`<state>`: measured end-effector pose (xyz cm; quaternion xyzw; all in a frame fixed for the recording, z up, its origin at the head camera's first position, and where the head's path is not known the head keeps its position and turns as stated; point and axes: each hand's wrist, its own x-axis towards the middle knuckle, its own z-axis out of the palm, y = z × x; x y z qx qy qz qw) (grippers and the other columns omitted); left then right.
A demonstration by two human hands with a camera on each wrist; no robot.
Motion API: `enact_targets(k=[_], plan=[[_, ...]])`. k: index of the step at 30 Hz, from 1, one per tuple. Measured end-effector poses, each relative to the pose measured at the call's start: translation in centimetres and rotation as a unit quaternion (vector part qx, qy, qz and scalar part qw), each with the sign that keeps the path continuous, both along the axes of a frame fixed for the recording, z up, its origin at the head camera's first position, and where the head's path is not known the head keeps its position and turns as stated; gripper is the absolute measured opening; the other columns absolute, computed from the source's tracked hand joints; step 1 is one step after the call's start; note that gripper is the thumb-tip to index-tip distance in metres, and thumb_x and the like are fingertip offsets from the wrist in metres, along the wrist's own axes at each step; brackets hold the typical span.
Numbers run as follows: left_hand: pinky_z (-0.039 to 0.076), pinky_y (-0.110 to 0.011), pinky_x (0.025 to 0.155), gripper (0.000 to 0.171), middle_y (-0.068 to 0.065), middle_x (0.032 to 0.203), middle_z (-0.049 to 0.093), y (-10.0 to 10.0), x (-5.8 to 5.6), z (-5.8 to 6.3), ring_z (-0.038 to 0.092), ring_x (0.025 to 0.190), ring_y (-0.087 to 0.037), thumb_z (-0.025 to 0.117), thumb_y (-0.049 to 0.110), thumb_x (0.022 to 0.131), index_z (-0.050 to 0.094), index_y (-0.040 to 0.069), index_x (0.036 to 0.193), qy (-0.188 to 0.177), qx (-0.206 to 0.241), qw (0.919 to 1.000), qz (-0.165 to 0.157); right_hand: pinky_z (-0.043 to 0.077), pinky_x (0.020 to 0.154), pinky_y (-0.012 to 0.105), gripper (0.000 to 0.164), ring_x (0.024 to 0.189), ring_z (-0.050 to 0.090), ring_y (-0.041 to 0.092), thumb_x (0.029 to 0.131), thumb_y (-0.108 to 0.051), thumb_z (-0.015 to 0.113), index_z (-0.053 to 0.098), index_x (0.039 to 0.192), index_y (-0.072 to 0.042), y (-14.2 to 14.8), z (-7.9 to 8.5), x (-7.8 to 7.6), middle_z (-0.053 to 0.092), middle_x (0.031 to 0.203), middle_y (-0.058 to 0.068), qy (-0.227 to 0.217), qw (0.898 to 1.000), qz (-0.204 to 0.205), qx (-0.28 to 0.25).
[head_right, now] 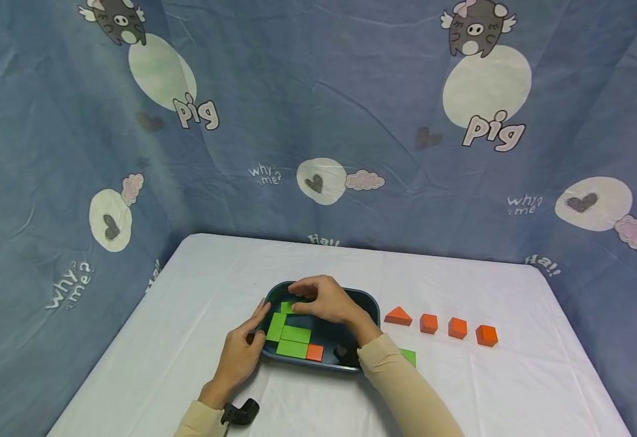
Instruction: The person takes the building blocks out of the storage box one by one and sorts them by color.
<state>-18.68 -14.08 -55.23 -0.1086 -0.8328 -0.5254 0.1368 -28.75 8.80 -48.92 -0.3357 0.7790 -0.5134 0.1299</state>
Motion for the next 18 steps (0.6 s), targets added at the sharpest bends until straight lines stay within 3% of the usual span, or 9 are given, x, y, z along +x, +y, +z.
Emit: enact_targets(k=[10, 18], plan=[[0.029, -0.014, 0.11, 0.056, -0.012, 0.155, 0.045, 0.0, -0.1, -0.1, 0.042, 0.141, -0.017, 0.053, -0.006, 0.092, 0.054, 0.004, 0.147, 0.005, -0.005, 1.0, 0.001, 0.049, 0.102, 0.037, 0.051, 0.123, 0.062, 0.02, 0.089, -0.012, 0.079, 0.063, 0.136, 0.0, -0.6, -1.5, -0.4, 0.066, 0.133, 0.01, 0.033, 0.995, -0.002, 0.096], [0.028, -0.015, 0.111, 0.057, -0.013, 0.156, 0.044, 0.1, -0.2, -0.2, 0.041, 0.142, -0.017, 0.053, -0.006, 0.092, 0.054, 0.005, 0.148, 0.003, 0.001, 1.0, -0.003, 0.05, 0.101, 0.038, 0.052, 0.12, 0.064, 0.021, 0.085, -0.009, 0.082, 0.065, 0.133, 0.001, -0.5, -2.1, -0.4, 0.068, 0.13, 0.01, 0.077, 0.985, -0.008, 0.155]])
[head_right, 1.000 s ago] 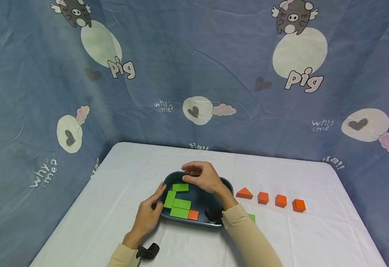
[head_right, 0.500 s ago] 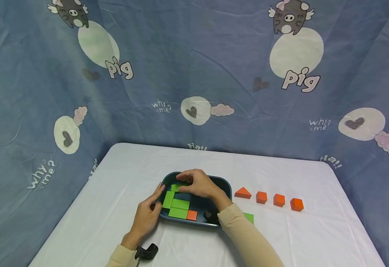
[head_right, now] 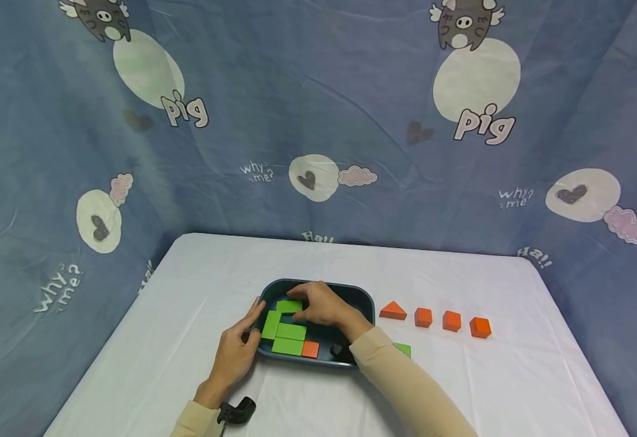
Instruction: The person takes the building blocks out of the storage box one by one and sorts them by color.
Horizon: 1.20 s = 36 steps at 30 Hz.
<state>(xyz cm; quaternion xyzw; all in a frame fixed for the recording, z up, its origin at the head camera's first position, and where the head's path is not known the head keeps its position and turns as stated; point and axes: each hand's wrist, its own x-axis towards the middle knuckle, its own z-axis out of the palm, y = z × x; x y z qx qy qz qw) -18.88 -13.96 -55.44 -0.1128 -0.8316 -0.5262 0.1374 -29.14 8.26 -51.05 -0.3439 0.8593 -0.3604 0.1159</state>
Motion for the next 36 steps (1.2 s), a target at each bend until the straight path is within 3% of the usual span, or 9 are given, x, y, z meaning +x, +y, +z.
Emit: enact_targets(k=[10, 15, 25, 31, 36], plan=[[0.029, -0.015, 0.111, 0.057, -0.014, 0.155, 0.045, -0.02, 0.05, 0.21, 0.04, 0.142, -0.017, 0.053, -0.006, 0.092, 0.054, 0.006, 0.147, 0.002, 0.007, 1.0, -0.003, 0.057, 0.084, 0.031, 0.05, 0.101, 0.072, 0.018, 0.079, -0.014, 0.088, 0.071, 0.124, -0.001, -0.17, -0.19, 0.29, 0.075, 0.112, 0.008, 0.08, 0.995, 0.007, 0.052], [0.028, -0.015, 0.111, 0.057, -0.014, 0.155, 0.045, 0.0, 0.06, 0.17, 0.041, 0.142, -0.017, 0.053, -0.006, 0.092, 0.055, 0.006, 0.147, 0.001, 0.008, 1.0, -0.001, 0.056, 0.087, 0.034, 0.049, 0.102, 0.07, 0.016, 0.077, -0.017, 0.09, 0.074, 0.121, -0.004, -0.14, -0.07, 0.29, 0.076, 0.11, 0.006, 0.109, 0.991, -0.006, 0.083], [0.029, -0.015, 0.111, 0.057, -0.014, 0.154, 0.046, 0.04, 0.06, 0.16, 0.041, 0.141, -0.017, 0.053, -0.006, 0.091, 0.055, 0.006, 0.146, 0.003, 0.013, 0.9999, 0.003, 0.057, 0.08, 0.031, 0.042, 0.092, 0.068, 0.013, 0.073, 0.0, 0.082, 0.076, 0.114, -0.002, -0.16, -0.12, 0.19, 0.075, 0.107, 0.007, 0.117, 0.99, 0.003, 0.074], [0.028, -0.015, 0.111, 0.057, -0.013, 0.155, 0.045, 0.11, 0.13, 0.17, 0.04, 0.142, -0.017, 0.053, -0.006, 0.092, 0.055, 0.008, 0.147, -0.003, 0.014, 0.9999, 0.003, 0.054, 0.071, 0.025, 0.04, 0.082, 0.064, 0.009, 0.072, -0.001, 0.081, 0.077, 0.112, -0.003, -0.23, -0.01, 0.36, 0.075, 0.105, 0.007, 0.109, 0.99, -0.009, 0.09], [0.028, -0.014, 0.111, 0.056, -0.013, 0.155, 0.045, 0.13, 0.13, 0.09, 0.04, 0.142, -0.016, 0.053, -0.005, 0.092, 0.055, 0.008, 0.147, -0.007, 0.015, 0.9999, 0.004, 0.051, 0.066, 0.023, 0.038, 0.074, 0.06, 0.007, 0.073, -0.002, 0.081, 0.078, 0.11, -0.003, -0.2, 0.3, 0.48, 0.074, 0.103, 0.006, 0.085, 0.994, -0.02, 0.069]])
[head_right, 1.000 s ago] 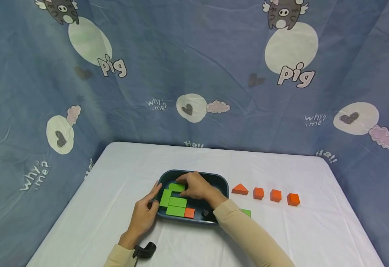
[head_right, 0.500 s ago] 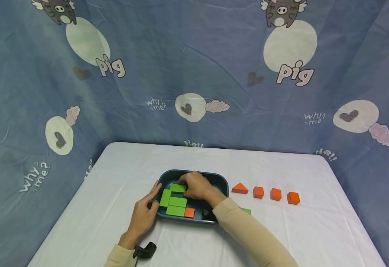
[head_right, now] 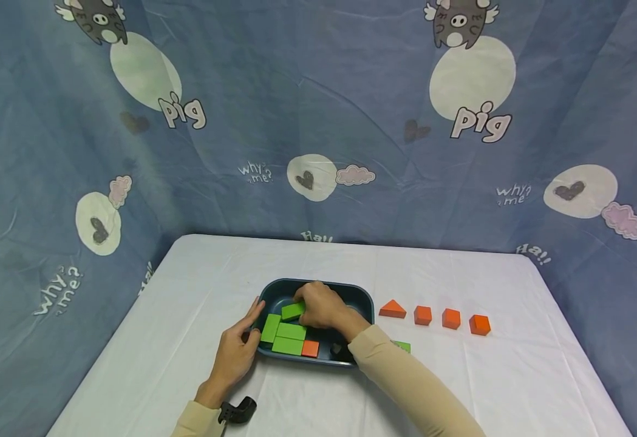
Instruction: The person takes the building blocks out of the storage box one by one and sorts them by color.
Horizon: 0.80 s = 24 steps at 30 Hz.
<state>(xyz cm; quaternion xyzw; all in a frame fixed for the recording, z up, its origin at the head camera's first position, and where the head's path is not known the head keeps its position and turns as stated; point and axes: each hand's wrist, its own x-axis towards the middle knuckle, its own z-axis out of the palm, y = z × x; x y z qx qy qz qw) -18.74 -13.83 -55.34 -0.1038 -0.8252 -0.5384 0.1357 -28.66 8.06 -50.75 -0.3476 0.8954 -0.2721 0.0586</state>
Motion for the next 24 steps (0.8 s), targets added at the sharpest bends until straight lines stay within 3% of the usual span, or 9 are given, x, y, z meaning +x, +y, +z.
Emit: enact_targets(k=[10, 15, 20, 24], plan=[[0.028, -0.013, 0.11, 0.057, -0.012, 0.155, 0.046, 0.2, 0.1, 0.0, 0.042, 0.141, -0.017, 0.054, -0.006, 0.091, 0.055, 0.008, 0.147, 0.005, -0.013, 0.9999, 0.001, 0.053, 0.076, 0.027, 0.031, 0.081, 0.063, 0.008, 0.076, -0.009, 0.083, 0.077, 0.106, -0.009, 0.8, 0.9, 0.4, 0.074, 0.096, -0.002, -0.048, 0.997, -0.02, -0.057], [0.028, -0.012, 0.11, 0.057, -0.012, 0.154, 0.046, 0.3, 0.1, 0.0, 0.042, 0.141, -0.018, 0.054, -0.007, 0.091, 0.056, 0.007, 0.146, 0.003, -0.015, 0.9999, 0.003, 0.055, 0.07, 0.029, 0.027, 0.076, 0.062, 0.009, 0.077, -0.011, 0.082, 0.076, 0.104, -0.011, 1.5, 1.4, 0.4, 0.069, 0.091, -0.007, -0.068, 0.992, -0.029, -0.104], [0.028, -0.013, 0.11, 0.057, -0.011, 0.155, 0.046, 0.2, 0.1, 0.1, 0.042, 0.141, -0.016, 0.054, -0.007, 0.091, 0.055, 0.008, 0.146, -0.003, -0.012, 0.9999, 0.008, 0.052, 0.064, 0.029, 0.028, 0.069, 0.059, 0.012, 0.078, -0.006, 0.08, 0.075, 0.105, -0.011, 2.4, 2.2, 0.4, 0.067, 0.091, -0.004, -0.095, 0.982, -0.027, -0.164], [0.028, -0.013, 0.11, 0.057, -0.007, 0.154, 0.046, 0.2, 0.1, 0.2, 0.043, 0.141, -0.017, 0.054, -0.007, 0.091, 0.056, 0.008, 0.146, -0.001, -0.013, 0.9998, 0.014, 0.048, 0.062, 0.027, 0.03, 0.066, 0.056, 0.016, 0.079, -0.001, 0.076, 0.074, 0.107, -0.009, 3.2, 3.3, 0.6, 0.067, 0.089, 0.002, -0.131, 0.967, -0.028, -0.216]])
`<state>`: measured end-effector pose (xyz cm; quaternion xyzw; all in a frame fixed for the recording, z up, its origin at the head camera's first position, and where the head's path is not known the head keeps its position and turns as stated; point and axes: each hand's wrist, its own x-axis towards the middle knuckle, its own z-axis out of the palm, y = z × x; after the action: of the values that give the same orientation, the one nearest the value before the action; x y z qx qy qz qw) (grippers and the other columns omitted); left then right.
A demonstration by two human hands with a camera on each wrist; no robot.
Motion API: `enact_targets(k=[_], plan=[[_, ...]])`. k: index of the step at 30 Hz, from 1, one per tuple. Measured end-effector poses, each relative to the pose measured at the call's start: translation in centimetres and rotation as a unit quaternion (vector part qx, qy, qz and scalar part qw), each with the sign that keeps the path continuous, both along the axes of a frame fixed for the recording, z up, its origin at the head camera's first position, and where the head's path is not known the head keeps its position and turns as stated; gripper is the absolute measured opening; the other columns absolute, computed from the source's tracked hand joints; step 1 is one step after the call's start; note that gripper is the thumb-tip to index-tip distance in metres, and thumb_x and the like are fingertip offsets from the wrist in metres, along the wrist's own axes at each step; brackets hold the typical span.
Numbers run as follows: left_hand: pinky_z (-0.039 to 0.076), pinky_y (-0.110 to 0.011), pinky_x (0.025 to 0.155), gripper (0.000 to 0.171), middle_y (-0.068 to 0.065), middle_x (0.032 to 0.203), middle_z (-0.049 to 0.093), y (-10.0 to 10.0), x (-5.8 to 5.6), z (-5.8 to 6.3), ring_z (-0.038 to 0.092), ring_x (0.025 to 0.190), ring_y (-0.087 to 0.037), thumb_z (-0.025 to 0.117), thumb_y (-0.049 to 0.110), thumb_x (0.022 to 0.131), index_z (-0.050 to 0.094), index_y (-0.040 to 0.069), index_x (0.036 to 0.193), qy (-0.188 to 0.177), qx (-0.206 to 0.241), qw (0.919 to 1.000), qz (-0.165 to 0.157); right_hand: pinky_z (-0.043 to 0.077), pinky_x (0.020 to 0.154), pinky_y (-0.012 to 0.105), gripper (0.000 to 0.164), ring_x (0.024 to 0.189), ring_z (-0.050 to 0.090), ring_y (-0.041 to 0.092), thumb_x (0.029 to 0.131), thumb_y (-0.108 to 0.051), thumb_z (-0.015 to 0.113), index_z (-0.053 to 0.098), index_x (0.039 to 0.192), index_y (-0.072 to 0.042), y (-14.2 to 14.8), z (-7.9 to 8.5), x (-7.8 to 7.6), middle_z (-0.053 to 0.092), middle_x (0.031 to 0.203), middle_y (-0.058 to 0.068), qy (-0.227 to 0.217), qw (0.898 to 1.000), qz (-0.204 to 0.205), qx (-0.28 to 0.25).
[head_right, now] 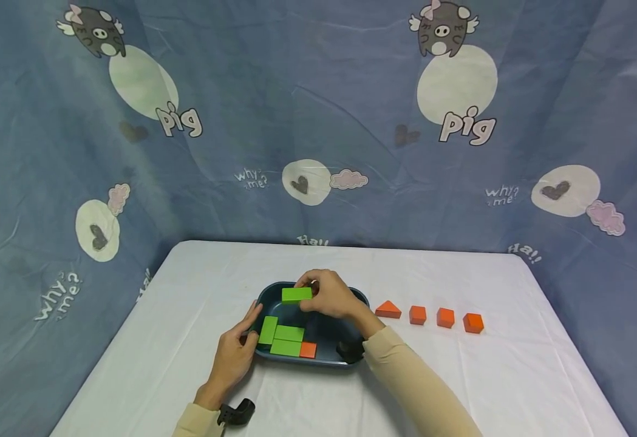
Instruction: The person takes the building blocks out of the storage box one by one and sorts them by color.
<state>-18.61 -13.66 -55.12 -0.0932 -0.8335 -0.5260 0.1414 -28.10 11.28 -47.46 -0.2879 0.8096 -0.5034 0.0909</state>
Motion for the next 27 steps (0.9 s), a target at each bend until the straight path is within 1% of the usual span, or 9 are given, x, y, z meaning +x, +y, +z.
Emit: enact_targets(k=[3, 6, 11, 15, 19, 22, 24, 27], plan=[[0.028, -0.012, 0.109, 0.058, -0.006, 0.153, 0.047, 0.2, 0.1, 0.0, 0.044, 0.14, -0.019, 0.054, -0.008, 0.09, 0.057, 0.007, 0.145, 0.003, -0.002, 1.0, 0.004, 0.047, 0.062, 0.027, 0.03, 0.067, 0.055, 0.019, 0.079, 0.002, 0.074, 0.074, 0.108, -0.007, 1.0, 0.7, 0.4, 0.068, 0.088, 0.006, -0.016, 0.999, -0.001, -0.032], [0.028, -0.011, 0.109, 0.058, -0.007, 0.153, 0.048, 0.3, 0.1, 0.1, 0.044, 0.14, -0.021, 0.054, -0.008, 0.089, 0.057, 0.007, 0.145, 0.004, -0.003, 1.0, 0.006, 0.048, 0.062, 0.029, 0.03, 0.068, 0.057, 0.022, 0.08, 0.002, 0.074, 0.074, 0.109, -0.006, 2.1, 1.4, 0.8, 0.069, 0.091, 0.008, -0.017, 0.999, -0.005, -0.045], [0.028, -0.011, 0.109, 0.056, -0.005, 0.154, 0.046, 0.5, 0.1, 0.2, 0.044, 0.14, -0.018, 0.053, -0.007, 0.091, 0.056, 0.007, 0.146, -0.007, -0.004, 0.9999, 0.01, 0.052, 0.066, 0.031, 0.031, 0.071, 0.061, 0.022, 0.08, -0.002, 0.075, 0.074, 0.11, -0.009, 4.6, 2.5, 1.7, 0.07, 0.095, 0.005, 0.004, 0.999, -0.03, -0.03], [0.027, -0.01, 0.108, 0.056, -0.003, 0.154, 0.045, 0.7, 0.1, 0.2, 0.043, 0.14, -0.018, 0.053, -0.005, 0.092, 0.056, 0.008, 0.146, -0.012, -0.005, 0.9998, 0.013, 0.055, 0.068, 0.033, 0.031, 0.073, 0.063, 0.023, 0.08, -0.003, 0.075, 0.074, 0.11, -0.01, 7.1, 3.0, 2.4, 0.069, 0.098, 0.005, 0.019, 0.998, -0.063, -0.014], [0.027, -0.009, 0.107, 0.056, -0.003, 0.155, 0.045, 0.8, 0.2, 0.1, 0.043, 0.14, -0.019, 0.052, -0.005, 0.092, 0.056, 0.009, 0.147, -0.012, -0.012, 0.9997, 0.016, 0.056, 0.069, 0.035, 0.031, 0.075, 0.065, 0.025, 0.079, -0.002, 0.076, 0.074, 0.109, -0.011, 9.6, 3.3, 3.3, 0.069, 0.098, 0.007, 0.012, 0.995, -0.102, -0.003], [0.027, -0.008, 0.107, 0.057, -0.004, 0.155, 0.045, 0.8, 0.2, 0.1, 0.043, 0.14, -0.02, 0.052, -0.006, 0.092, 0.056, 0.009, 0.147, -0.011, -0.015, 0.9996, 0.02, 0.056, 0.07, 0.035, 0.031, 0.077, 0.066, 0.026, 0.079, 0.0, 0.076, 0.074, 0.108, -0.012, 11.3, 3.4, 4.1, 0.069, 0.099, 0.007, 0.003, 0.993, -0.121, 0.004], [0.026, -0.008, 0.106, 0.058, -0.004, 0.154, 0.045, 0.8, 0.2, 0.1, 0.044, 0.14, -0.022, 0.051, -0.007, 0.091, 0.056, 0.009, 0.147, -0.008, -0.015, 0.9995, 0.025, 0.054, 0.066, 0.035, 0.031, 0.078, 0.066, 0.027, 0.079, 0.0, 0.076, 0.074, 0.108, -0.013, 12.4, 3.5, 4.6, 0.069, 0.1, 0.007, 0.0, 0.992, -0.129, 0.011], [0.026, -0.007, 0.106, 0.058, -0.005, 0.154, 0.045, 0.9, 0.2, 0.2, 0.044, 0.14, -0.022, 0.051, -0.008, 0.091, 0.056, 0.009, 0.147, -0.007, -0.015, 0.9995, 0.027, 0.053, 0.058, 0.035, 0.032, 0.079, 0.065, 0.028, 0.08, -0.001, 0.076, 0.074, 0.109, -0.012, 13.9, 3.7, 5.5, 0.068, 0.102, 0.009, -0.01, 0.99, -0.138, 0.015]])
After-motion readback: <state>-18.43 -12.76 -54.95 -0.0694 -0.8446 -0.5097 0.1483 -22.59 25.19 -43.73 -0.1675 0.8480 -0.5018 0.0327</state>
